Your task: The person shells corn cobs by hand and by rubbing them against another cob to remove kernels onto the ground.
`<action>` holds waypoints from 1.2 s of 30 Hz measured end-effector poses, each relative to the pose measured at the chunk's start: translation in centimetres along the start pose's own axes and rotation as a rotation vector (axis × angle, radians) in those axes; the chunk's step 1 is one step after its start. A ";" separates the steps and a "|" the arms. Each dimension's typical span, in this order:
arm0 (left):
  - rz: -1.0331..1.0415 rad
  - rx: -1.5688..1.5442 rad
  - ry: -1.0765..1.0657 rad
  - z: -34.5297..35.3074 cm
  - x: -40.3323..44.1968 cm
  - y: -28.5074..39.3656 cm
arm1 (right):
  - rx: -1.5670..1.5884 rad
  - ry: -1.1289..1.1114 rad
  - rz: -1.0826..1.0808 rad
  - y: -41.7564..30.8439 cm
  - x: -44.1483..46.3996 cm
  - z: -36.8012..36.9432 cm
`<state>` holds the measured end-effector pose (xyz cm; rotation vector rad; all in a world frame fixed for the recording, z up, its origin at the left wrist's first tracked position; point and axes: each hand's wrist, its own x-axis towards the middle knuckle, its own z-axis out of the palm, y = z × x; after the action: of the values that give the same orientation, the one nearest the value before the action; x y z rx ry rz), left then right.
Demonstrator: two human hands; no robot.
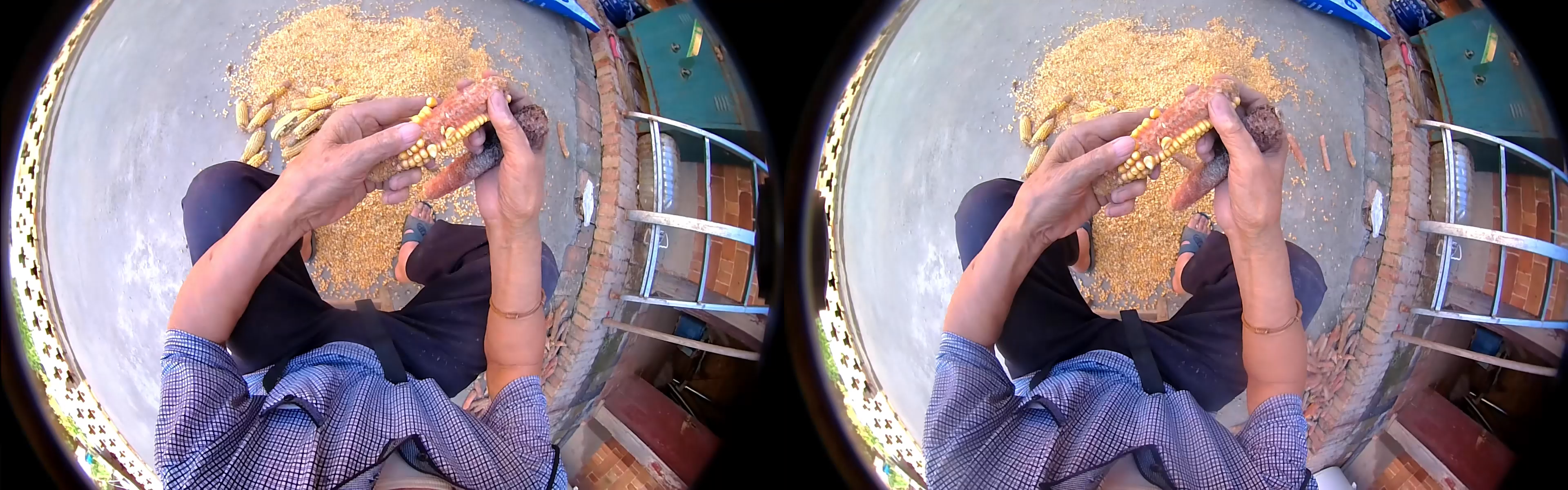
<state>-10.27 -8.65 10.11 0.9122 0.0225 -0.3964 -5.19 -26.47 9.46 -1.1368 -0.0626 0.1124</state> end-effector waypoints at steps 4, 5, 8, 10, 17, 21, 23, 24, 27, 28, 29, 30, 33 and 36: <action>-0.004 -0.010 -0.010 -0.4 0.2 -0.4 | -0.027 0.003 -0.044 0.1 -0.2 0.0; -0.010 -0.001 -0.027 -0.4 0.2 -0.3 | -0.030 -0.002 -0.055 0.2 -0.3 -0.1; -0.014 0.009 -0.018 -0.6 0.3 -0.4 | -0.039 0.007 -0.083 0.2 -0.4 0.1; -0.011 0.011 -0.009 -0.6 0.1 -0.5 | -0.063 0.021 -0.100 0.4 -0.7 0.4; 0.030 0.106 0.009 -0.8 0.1 -0.3 | -0.139 0.036 -0.159 0.4 -1.0 0.8; 0.081 0.212 0.080 -0.6 0.1 -0.4 | -0.131 0.010 -0.142 0.3 -1.0 1.1; 0.111 0.384 0.115 -0.5 0.3 0.2 | -0.155 0.004 -0.124 0.3 -0.9 1.1; 0.126 0.470 0.134 -0.5 0.3 0.4 | -0.164 -0.001 -0.127 0.3 -0.9 1.1; 0.128 0.472 0.148 -0.3 0.2 0.6 | -0.178 -0.011 -0.141 0.4 -0.4 1.0; 0.116 0.485 0.145 -0.4 0.3 0.5 | -0.172 -0.012 -0.141 0.5 -0.4 1.0; 0.104 0.499 0.143 -0.6 0.5 0.4 | -0.166 -0.012 -0.141 0.5 -0.5 1.0; 0.092 0.512 0.143 -0.8 0.6 0.3 | -0.171 -0.007 -0.146 0.5 -0.4 1.0; 0.021 0.307 0.081 -0.7 0.4 0.9 | -0.179 0.017 -0.143 0.1 -0.5 0.8; -0.006 0.257 0.054 -0.3 0.4 1.0 | -0.163 0.057 -0.128 0.1 -0.3 0.4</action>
<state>-9.52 -8.05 10.61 1.1763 0.0236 -0.3854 -5.52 -26.06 9.55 -1.2945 -0.0952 -0.0402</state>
